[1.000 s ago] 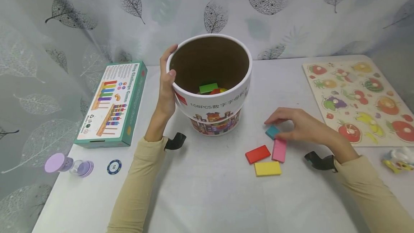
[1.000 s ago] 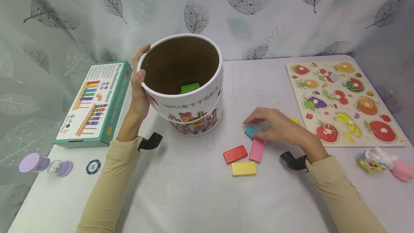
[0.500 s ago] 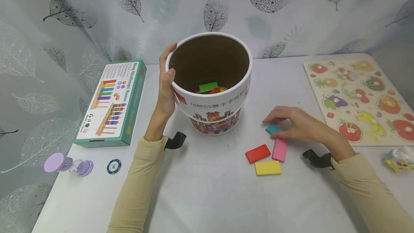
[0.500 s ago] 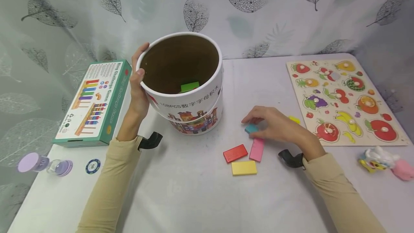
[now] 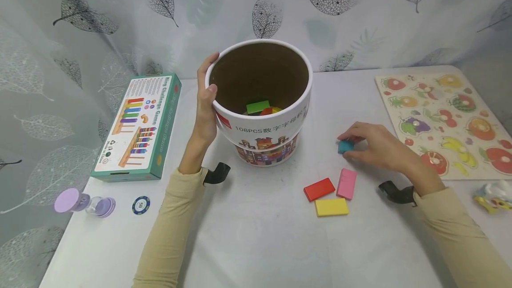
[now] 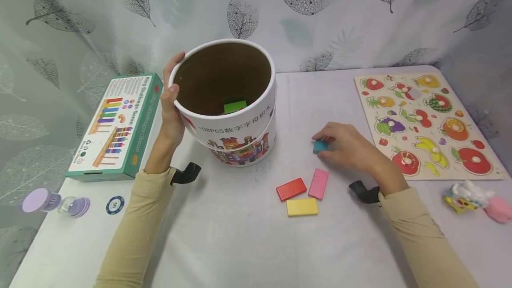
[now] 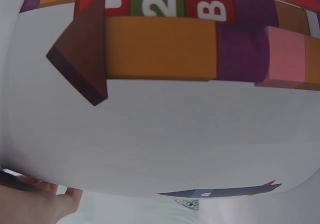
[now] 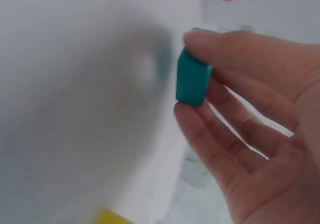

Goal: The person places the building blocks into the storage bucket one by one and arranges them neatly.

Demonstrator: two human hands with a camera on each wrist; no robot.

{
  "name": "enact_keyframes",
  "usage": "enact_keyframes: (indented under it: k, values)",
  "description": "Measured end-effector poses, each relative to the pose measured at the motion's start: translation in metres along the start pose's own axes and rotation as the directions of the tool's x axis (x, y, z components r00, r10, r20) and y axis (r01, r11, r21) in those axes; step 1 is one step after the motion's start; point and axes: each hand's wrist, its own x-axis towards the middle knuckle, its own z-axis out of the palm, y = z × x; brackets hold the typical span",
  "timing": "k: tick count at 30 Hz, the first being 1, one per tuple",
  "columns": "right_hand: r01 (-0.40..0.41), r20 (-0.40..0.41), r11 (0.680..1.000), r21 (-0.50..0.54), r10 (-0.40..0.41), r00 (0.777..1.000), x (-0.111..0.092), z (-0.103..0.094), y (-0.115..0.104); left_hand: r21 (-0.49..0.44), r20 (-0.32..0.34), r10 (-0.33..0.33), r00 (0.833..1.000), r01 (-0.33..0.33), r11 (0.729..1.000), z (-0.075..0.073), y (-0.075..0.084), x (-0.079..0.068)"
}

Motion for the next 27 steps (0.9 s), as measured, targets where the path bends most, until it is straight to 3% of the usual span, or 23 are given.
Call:
enact_keyframes:
  k: [3, 5, 6, 10, 14, 19, 27]
  values:
    - [0.023, -0.112, 1.0, 0.008, -0.022, 0.994, 0.004, -0.018, -0.008, 0.004, -0.001, 0.0, 1.0, 0.0, 1.0, -0.001, 0.0, 0.0]
    - [0.081, -0.222, 0.997, -0.005, -0.08, 0.972, 0.01, -0.033, -0.018, 0.006, -0.003, 0.001, 1.0, -0.001, 1.0, -0.002, 0.0, 0.0]
    - [0.106, -0.277, 0.994, -0.017, -0.106, 0.955, 0.014, -0.041, -0.025, 0.006, -0.004, 0.001, 1.0, 0.0, 1.0, -0.002, 0.0, 0.0]
    - [0.26, -0.462, 0.965, -0.033, -0.246, 0.852, 0.032, -0.07, -0.058, 0.006, -0.001, 0.002, 1.0, -0.002, 1.0, -0.004, -0.001, 0.0]
    - [0.415, -0.524, 0.909, 0.033, -0.338, 0.782, 0.055, -0.087, -0.098, 0.002, 0.006, 0.001, 1.0, -0.002, 1.0, -0.003, -0.002, 0.0]
    - [0.518, -0.477, 0.854, 0.035, -0.442, 0.76, 0.078, -0.092, -0.129, 0.014, 0.011, -0.004, 1.0, 0.004, 1.0, -0.001, -0.002, 0.0]
    - [0.567, -0.432, 0.822, 0.058, -0.491, 0.756, 0.09, -0.086, -0.135, 0.022, 0.008, -0.008, 1.0, 0.008, 1.0, -0.001, -0.001, -0.002]
